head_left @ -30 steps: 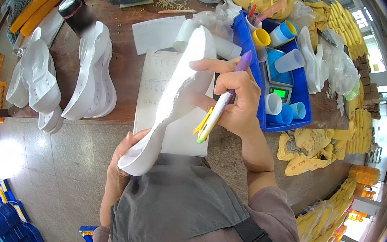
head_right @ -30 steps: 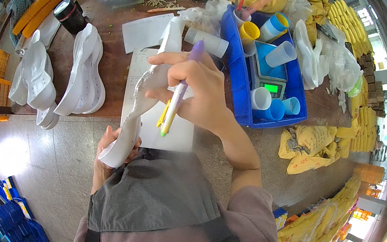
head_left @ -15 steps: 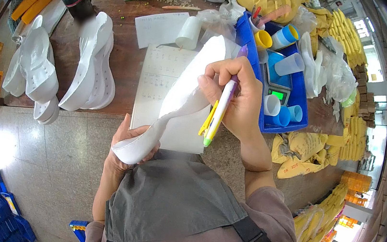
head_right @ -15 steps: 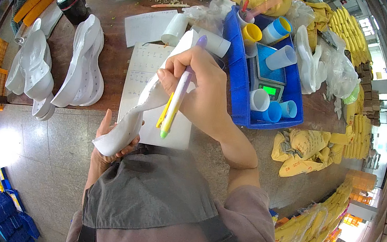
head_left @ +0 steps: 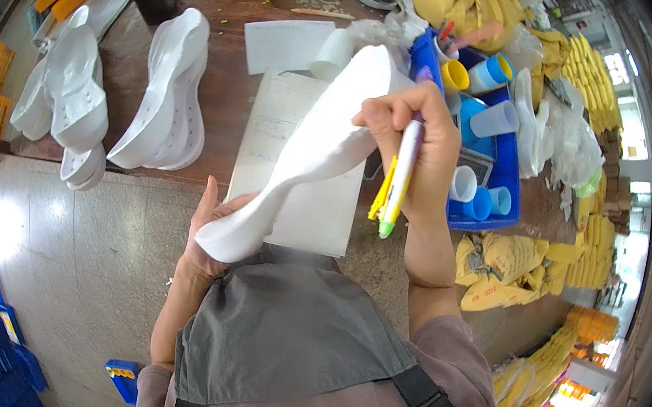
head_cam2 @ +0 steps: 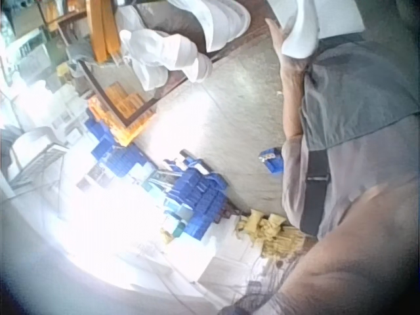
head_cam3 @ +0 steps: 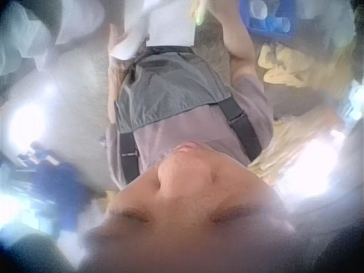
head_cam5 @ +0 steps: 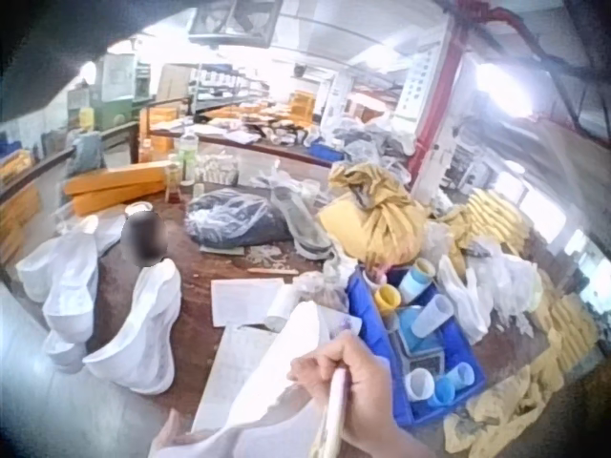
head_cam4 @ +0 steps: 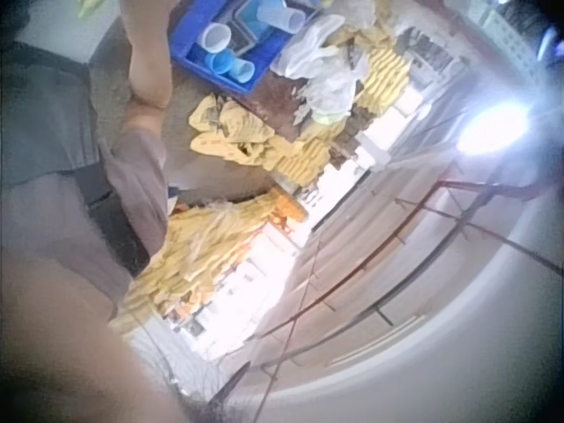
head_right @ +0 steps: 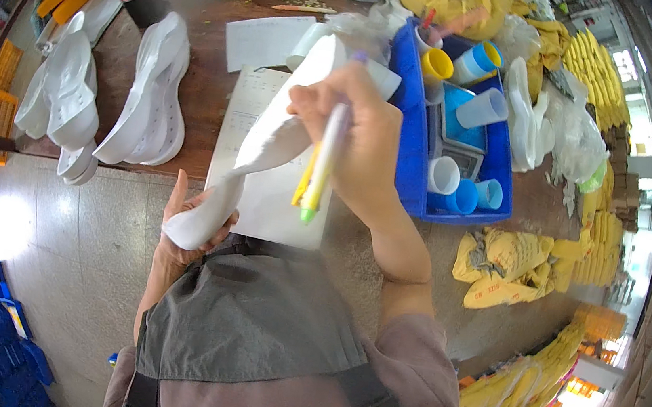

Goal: The person picks up white shoe insoles one at a time, places them on a digital scale, and records the weight on a clipboard. After weighing several insoles, the person walks to a machine control panel and enters data using a stylus.

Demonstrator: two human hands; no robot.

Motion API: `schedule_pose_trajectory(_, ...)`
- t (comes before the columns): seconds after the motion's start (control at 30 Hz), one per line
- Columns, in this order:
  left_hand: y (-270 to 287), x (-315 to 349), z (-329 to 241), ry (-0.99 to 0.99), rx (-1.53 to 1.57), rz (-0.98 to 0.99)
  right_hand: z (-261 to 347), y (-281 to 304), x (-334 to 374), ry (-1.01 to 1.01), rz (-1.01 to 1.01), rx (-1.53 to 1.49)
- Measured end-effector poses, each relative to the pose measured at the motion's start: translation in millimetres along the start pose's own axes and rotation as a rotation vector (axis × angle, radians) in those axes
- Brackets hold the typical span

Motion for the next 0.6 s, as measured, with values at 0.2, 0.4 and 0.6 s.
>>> schedule_pose_trajectory(0.2,-18,16,-28,-0.573,-0.804,-0.33,-75,-1,-9,-0.127,-0.11,-0.212)
schedule_pose_trajectory(0.4,-39,32,-36,-0.951,-1.336,-0.391,-138,-28,9,-0.388,-0.027,-0.459)
schedule_pose_trajectory(0.6,-52,47,-36,-1.147,-1.7,-0.42,-147,-47,8,-0.452,0.019,-0.659)
Point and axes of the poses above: each hand's wrist, its own x-axis away from the middle knuckle, its own y-axis out of the back of the hand, z = x × y, the point moved 5 cm from there along -x, towards the middle knuckle, and after that the axes turned 2 degrees about -x, right-handed, at the moved point
